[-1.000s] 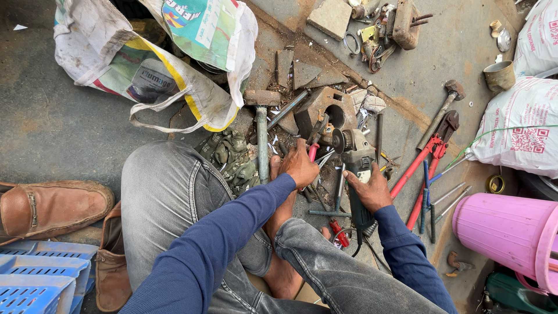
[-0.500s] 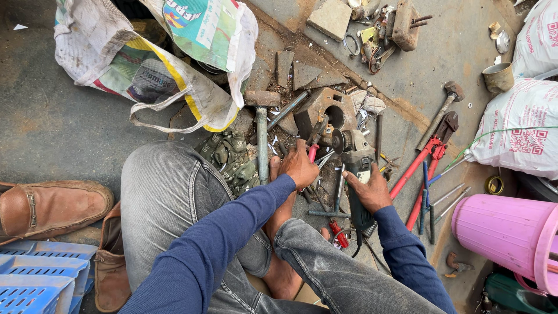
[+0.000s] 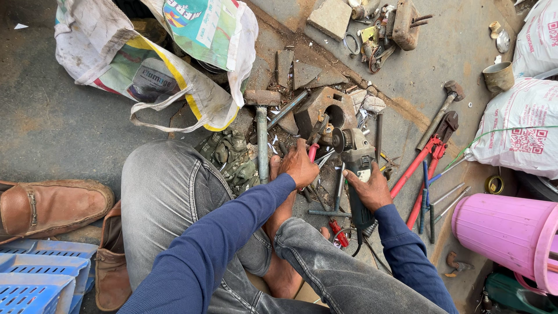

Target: The person sits on the floor and uses an angle grinder to smooth a small metal part held with pliers. They then use a hammer to strike the part and inspect it before placing it down.

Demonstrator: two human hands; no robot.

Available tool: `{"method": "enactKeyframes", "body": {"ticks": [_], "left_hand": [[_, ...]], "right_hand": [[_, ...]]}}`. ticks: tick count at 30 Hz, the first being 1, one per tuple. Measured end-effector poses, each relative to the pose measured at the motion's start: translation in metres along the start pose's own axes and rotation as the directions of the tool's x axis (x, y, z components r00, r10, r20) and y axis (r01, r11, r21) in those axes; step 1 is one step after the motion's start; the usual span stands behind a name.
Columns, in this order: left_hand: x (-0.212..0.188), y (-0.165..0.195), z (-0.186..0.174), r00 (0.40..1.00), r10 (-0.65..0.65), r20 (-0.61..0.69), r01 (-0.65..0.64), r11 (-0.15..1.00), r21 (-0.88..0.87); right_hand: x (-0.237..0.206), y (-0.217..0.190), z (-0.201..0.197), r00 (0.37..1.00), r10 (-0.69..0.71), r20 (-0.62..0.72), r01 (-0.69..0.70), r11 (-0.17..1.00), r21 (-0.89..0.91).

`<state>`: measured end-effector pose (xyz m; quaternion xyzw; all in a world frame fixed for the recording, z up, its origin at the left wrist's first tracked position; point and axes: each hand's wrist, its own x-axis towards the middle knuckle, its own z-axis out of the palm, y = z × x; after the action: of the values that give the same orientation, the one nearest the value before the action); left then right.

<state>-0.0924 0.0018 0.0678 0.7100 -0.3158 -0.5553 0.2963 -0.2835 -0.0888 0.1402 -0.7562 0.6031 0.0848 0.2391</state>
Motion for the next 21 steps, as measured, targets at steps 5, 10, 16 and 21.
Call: {"method": "enactKeyframes", "body": {"ticks": [5,10,16,21], "left_hand": [[0.0,-0.0006,0.0001,1.0,0.005,-0.011,-0.005,1.0,0.009],[0.0,-0.0003,0.0012,1.0,-0.002,-0.011,0.002,1.0,0.007],[0.0003,-0.0002,0.0015,1.0,0.004,-0.014,-0.003,1.0,0.014],[-0.0004,-0.0002,0.0002,1.0,0.011,-0.021,-0.01,1.0,0.017]], "right_hand": [[-0.0005,-0.0041,-0.0006,0.999,0.046,0.023,-0.046,0.999,0.018],[-0.0006,-0.0027,-0.0005,0.999,0.029,0.019,-0.03,0.999,0.024],[-0.0005,-0.0002,0.0,1.0,0.003,0.004,-0.003,0.999,0.033],[-0.0005,-0.0027,-0.0003,1.0,0.013,0.005,-0.013,0.999,0.031]]}}
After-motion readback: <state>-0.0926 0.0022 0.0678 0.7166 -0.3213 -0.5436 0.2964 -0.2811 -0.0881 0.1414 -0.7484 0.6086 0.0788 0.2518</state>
